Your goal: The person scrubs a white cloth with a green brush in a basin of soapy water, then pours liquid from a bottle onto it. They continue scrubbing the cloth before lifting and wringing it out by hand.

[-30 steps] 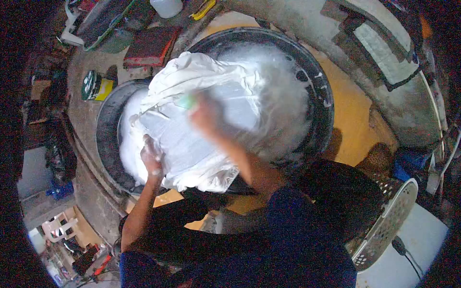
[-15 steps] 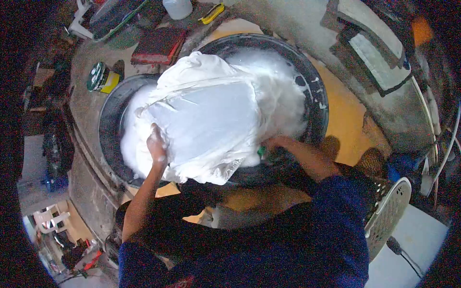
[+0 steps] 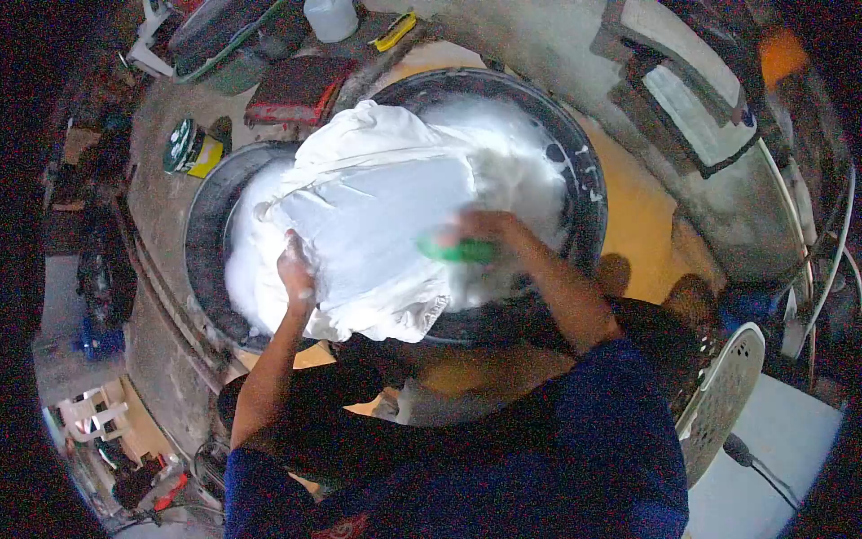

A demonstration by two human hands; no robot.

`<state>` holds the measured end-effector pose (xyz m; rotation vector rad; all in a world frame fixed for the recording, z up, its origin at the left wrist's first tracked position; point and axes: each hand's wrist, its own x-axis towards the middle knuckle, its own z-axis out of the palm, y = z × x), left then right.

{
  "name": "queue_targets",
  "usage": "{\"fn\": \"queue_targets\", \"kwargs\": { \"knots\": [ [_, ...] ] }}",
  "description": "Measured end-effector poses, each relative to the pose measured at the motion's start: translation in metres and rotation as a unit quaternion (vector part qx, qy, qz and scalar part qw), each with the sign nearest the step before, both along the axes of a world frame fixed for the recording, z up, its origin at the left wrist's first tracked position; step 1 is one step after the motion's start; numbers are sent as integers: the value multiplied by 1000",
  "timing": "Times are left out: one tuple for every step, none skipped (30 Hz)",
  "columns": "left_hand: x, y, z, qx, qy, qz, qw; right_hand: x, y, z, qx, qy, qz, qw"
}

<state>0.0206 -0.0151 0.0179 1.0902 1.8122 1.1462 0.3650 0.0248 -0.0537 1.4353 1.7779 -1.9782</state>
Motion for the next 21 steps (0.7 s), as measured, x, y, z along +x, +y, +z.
{"fn": "queue_targets", "kwargs": {
  "knots": [
    [1,2,4,-6,-1,1,1000,-35,5,24,-15,52,-63,997],
    [3,1,9,-12,-2,2,1000,-83,5,56,-21,87,-113,989],
    [4,-1,12,-20,-2,4,1000,-129,-11,104,247,127,-151,949],
    [0,0,6,54,29,-47,997,-173,-21,89,429,117,-183,877],
    [-7,0,-6,127,61,-97,985,-197,-38,97,541,60,-186,818],
    [-8,0,-7,130,26,-107,985,-192,-36,73,579,55,-208,787],
    [-9,0,-8,133,-10,-117,984,-182,-37,47,611,49,-228,756],
    [-1,0,6,74,-116,-77,987,-142,-24,41,584,42,-295,755],
    [3,-4,14,10,-218,-38,975,-102,-9,-4,564,-16,-392,727],
    [0,-2,5,-4,-225,-29,974,-76,1,-31,508,-4,-442,739],
    [-1,3,2,1,-212,-17,977,-50,10,-57,451,7,-492,744],
    [-2,3,0,2,-199,-5,980,-47,12,-55,518,-6,-465,718],
    [-3,3,-4,4,-186,6,983,-44,15,-50,582,-20,-435,686],
    [-10,4,-13,14,-217,-32,975,-88,12,-15,582,-54,-365,724],
    [-22,4,-24,21,-247,-70,966,-136,5,34,507,-45,-277,815],
    [-30,-2,-30,24,-276,-105,955,-165,-2,46,534,-20,-267,802],
    [-27,-11,-23,38,-288,-130,948,-193,-8,58,560,6,-256,788],
    [-15,-15,-6,55,-301,-160,938,-192,-1,66,571,11,-267,776],
    [-3,-7,2,-8,-287,-84,954,-190,7,67,582,15,-276,765],
    [9,0,10,-69,-279,-6,958,-146,18,49,500,0,-344,795],
    [7,2,5,-42,-253,-22,966,-101,37,-24,599,-8,-422,680]
  ]
}}
